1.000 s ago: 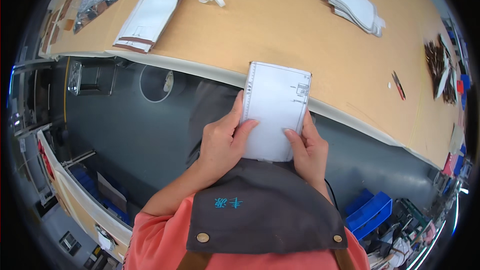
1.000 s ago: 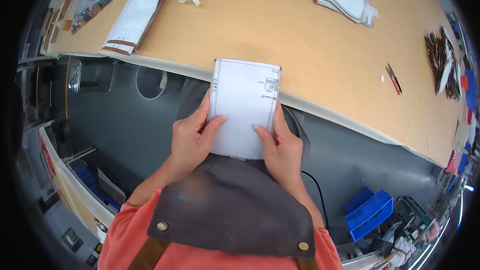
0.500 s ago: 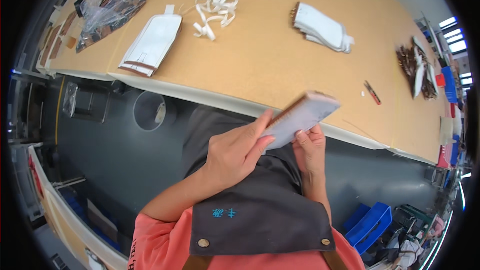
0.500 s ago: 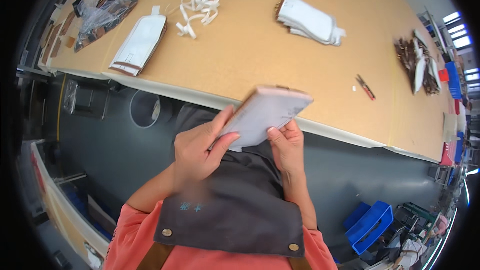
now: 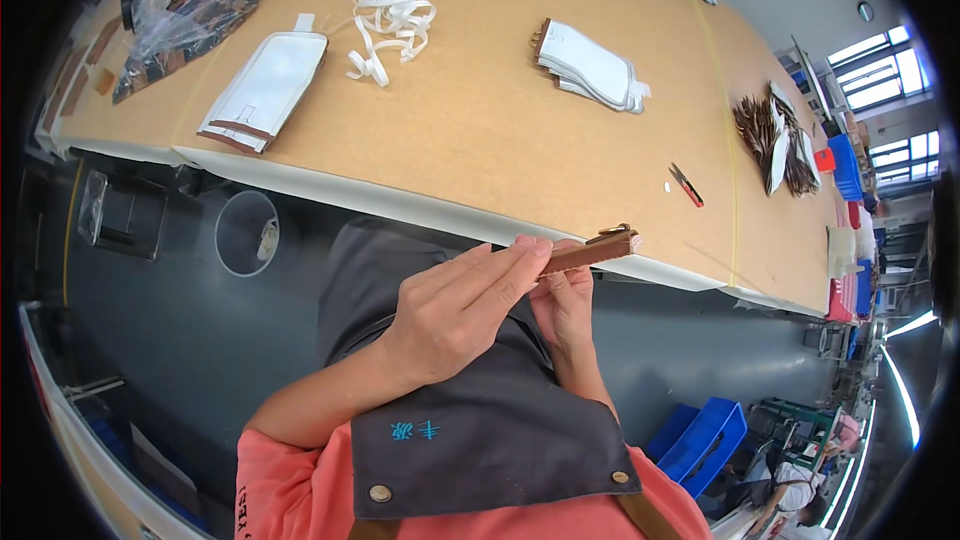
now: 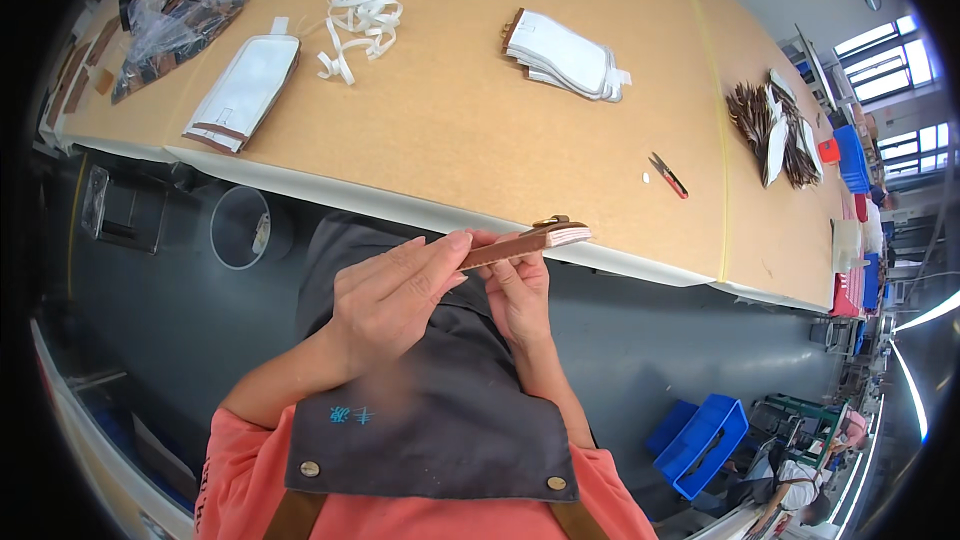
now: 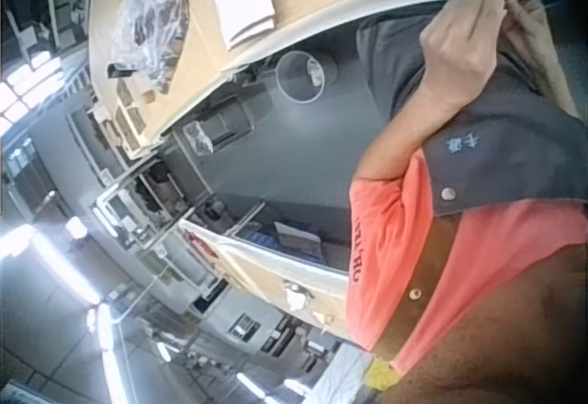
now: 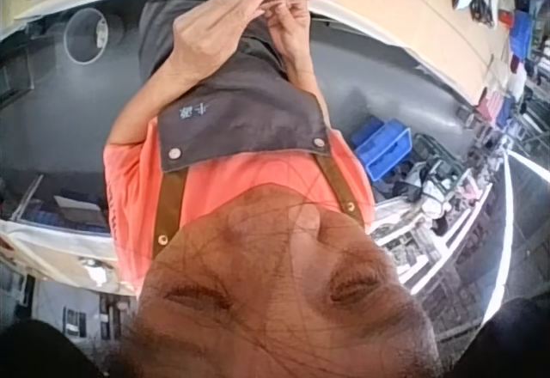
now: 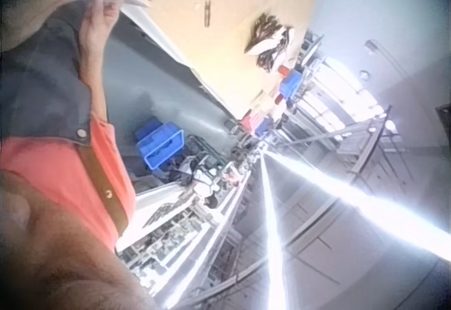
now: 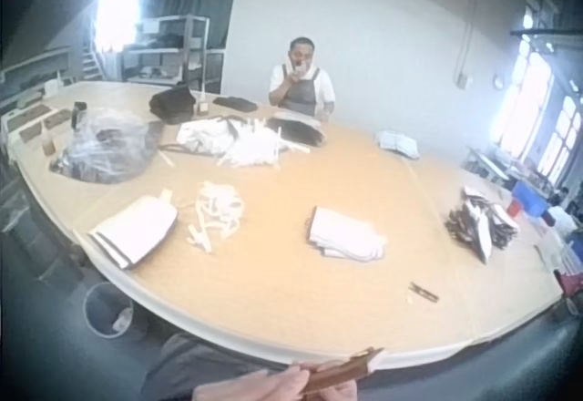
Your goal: The person assembles small pouches by hand at a workbench. They insert white elastic straps into the top edge of white fabric pouches, fold the edges over, and press them flat. The person handles the pouches one at a time, stacking the finished units on the table.
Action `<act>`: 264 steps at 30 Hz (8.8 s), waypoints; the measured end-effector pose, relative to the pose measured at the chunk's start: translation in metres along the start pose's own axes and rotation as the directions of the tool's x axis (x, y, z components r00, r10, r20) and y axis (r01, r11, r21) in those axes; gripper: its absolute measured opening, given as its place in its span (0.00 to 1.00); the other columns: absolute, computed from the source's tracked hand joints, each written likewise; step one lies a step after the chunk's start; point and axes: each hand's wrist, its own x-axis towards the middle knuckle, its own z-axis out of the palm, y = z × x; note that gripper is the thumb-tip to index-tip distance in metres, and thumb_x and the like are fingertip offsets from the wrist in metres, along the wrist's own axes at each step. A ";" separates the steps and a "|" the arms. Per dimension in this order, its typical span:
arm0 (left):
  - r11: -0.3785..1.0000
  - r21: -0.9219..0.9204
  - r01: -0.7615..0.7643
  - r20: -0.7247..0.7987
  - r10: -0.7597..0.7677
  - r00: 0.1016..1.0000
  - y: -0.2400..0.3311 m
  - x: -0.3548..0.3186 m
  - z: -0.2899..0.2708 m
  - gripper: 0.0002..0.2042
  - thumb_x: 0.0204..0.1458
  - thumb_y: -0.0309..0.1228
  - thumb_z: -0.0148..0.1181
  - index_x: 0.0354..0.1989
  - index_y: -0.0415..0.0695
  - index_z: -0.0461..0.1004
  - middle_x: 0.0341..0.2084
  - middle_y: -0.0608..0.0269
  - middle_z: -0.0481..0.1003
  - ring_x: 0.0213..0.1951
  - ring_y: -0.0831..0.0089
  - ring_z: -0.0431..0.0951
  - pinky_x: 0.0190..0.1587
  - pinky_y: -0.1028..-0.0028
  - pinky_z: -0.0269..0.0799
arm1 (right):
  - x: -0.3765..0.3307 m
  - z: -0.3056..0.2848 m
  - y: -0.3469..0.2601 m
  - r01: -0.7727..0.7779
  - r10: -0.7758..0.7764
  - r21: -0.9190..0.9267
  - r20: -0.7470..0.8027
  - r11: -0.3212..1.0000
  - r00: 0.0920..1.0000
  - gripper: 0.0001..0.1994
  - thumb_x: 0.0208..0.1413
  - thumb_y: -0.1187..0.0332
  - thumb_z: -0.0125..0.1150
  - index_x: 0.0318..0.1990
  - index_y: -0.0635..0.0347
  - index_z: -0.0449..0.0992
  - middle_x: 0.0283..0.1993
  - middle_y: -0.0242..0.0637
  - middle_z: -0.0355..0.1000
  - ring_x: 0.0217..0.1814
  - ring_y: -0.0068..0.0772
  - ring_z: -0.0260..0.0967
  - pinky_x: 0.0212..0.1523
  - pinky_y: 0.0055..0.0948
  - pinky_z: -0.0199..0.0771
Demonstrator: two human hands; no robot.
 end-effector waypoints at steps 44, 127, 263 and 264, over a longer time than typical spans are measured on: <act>-0.275 -0.678 0.682 0.561 -0.793 0.238 -0.039 -0.019 -0.010 0.16 0.64 0.29 0.56 0.56 0.34 0.70 0.49 0.54 0.77 0.48 0.72 0.79 0.50 0.72 0.76 | 0.037 0.076 -0.034 -0.343 0.336 -0.012 -0.173 0.939 0.926 0.23 0.62 0.77 0.59 0.64 0.68 0.66 0.56 0.40 0.75 0.54 0.24 0.74 0.55 0.26 0.74; 0.569 -0.250 0.784 0.242 -0.747 0.619 -0.038 -0.035 0.010 0.31 0.64 0.23 0.50 0.73 0.31 0.46 0.62 0.39 0.66 0.62 0.62 0.71 0.61 0.73 0.64 | 0.045 0.059 0.002 -0.457 0.394 -0.088 -0.382 0.885 0.836 0.19 0.62 0.68 0.62 0.57 0.67 0.71 0.55 0.41 0.76 0.55 0.31 0.73 0.58 0.33 0.72; -0.100 -0.627 0.773 0.444 -0.861 0.249 -0.062 -0.011 0.002 0.18 0.60 0.27 0.61 0.57 0.34 0.68 0.49 0.55 0.77 0.50 0.71 0.77 0.56 0.70 0.71 | 0.067 0.052 -0.002 -0.056 0.010 -0.344 -0.134 0.937 0.991 0.22 0.64 0.77 0.57 0.65 0.68 0.67 0.62 0.44 0.73 0.59 0.25 0.72 0.58 0.22 0.70; -0.092 -0.628 0.773 0.441 -0.861 0.255 -0.062 -0.011 0.002 0.19 0.60 0.27 0.61 0.57 0.34 0.68 0.49 0.55 0.77 0.50 0.71 0.77 0.56 0.70 0.71 | 0.066 0.054 -0.002 -0.080 0.033 -0.283 -0.166 0.956 0.986 0.22 0.64 0.77 0.57 0.65 0.68 0.66 0.63 0.45 0.72 0.60 0.26 0.71 0.59 0.22 0.69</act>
